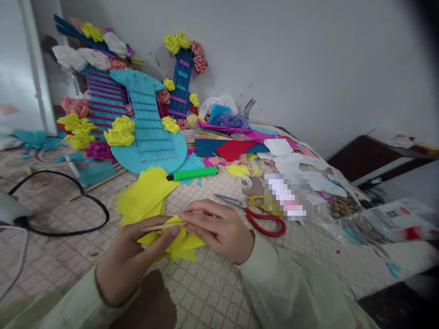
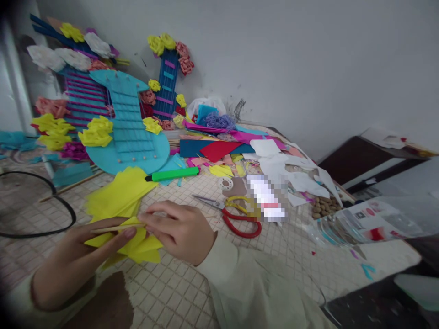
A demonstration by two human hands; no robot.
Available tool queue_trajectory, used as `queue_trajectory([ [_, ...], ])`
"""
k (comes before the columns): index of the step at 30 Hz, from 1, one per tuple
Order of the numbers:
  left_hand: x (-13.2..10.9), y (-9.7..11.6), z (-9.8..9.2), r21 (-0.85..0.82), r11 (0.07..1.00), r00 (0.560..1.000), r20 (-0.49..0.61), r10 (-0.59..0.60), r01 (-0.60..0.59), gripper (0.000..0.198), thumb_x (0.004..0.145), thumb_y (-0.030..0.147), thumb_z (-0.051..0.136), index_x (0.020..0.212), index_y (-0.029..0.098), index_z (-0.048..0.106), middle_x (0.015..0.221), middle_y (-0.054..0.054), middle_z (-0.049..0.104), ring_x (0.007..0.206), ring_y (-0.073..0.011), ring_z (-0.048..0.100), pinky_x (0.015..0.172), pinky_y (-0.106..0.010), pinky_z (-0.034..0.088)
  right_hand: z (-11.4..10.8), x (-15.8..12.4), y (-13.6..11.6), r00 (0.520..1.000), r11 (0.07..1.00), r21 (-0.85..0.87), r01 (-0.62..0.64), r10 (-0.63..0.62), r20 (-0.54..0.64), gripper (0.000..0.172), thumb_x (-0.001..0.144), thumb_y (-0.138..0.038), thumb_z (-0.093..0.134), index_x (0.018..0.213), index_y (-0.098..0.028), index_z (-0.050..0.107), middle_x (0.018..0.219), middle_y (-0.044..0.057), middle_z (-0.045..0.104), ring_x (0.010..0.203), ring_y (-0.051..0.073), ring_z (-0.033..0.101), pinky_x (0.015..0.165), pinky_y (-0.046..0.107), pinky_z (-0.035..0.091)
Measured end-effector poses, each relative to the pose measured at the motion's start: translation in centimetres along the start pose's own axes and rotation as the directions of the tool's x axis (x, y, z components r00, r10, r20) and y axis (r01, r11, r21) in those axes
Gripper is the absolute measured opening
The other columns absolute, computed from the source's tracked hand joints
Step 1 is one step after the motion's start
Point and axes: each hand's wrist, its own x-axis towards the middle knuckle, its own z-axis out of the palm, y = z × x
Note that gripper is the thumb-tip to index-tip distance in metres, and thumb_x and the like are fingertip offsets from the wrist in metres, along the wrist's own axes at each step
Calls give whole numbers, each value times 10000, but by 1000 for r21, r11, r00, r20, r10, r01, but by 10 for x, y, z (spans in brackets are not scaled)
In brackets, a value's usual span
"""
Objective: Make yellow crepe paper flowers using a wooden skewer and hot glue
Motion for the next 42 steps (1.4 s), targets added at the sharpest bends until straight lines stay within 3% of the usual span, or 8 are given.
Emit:
queue_trajectory([
  [10,-1,0,-3,41,999,999,-4,34,-34,163,646,286,644,788,235,706,784,-3,732,719,-178,663,623,-208,539,0,2,-1,985,970,-188,154,-167,-52,230,884,-141,413,956,-162,631,957,48,623,750,108,581,632,237,483],
  [15,-2,2,-2,70,996,998,-35,59,-56,169,672,329,617,758,214,706,759,-23,733,693,-176,669,605,-208,544,0,2,-2,983,964,-215,155,-173,-64,219,875,-133,429,930,-150,641,917,49,635,721,111,586,605,237,490],
  [20,-1,0,0,126,983,989,-48,140,-133,142,683,318,604,706,207,691,748,-15,726,677,-162,664,602,-192,537,3,2,-2,992,996,-66,66,-73,-100,172,843,-156,505,954,-117,630,929,78,621,784,126,585,676,238,500],
  [25,-2,0,0,165,953,967,58,250,-256,135,727,288,574,724,198,675,674,6,681,622,-123,630,574,-160,505,5,4,-6,986,994,91,-67,80,-149,203,799,-276,597,913,-113,636,831,72,631,634,103,551,544,203,475],
  [32,-6,2,2,123,928,937,47,347,-351,136,711,207,579,798,269,663,773,31,691,676,-112,628,583,-145,499,5,7,-10,968,978,146,-152,177,-177,206,800,-320,580,841,-131,650,661,22,574,508,77,469,465,193,413],
  [34,-7,2,3,93,944,949,32,314,-315,124,695,209,592,777,269,663,773,31,693,661,-112,629,567,-148,506,4,7,-11,967,980,141,-141,167,-193,206,793,-315,587,840,-123,648,646,18,563,496,75,450,465,196,408],
  [39,-5,5,4,-5,999,999,-7,32,-32,117,640,284,641,747,252,679,711,18,696,626,-141,644,458,-153,507,1,7,-11,966,983,129,-129,154,-207,162,756,-249,623,877,-141,636,656,4,562,502,75,441,485,202,407],
  [42,-5,8,3,-29,999,999,36,35,-34,49,619,254,653,654,244,686,644,23,692,610,-135,645,506,-152,517,1,7,-11,965,985,121,-120,144,-220,162,738,-209,635,878,-127,634,655,3,559,503,74,442,498,204,413],
])
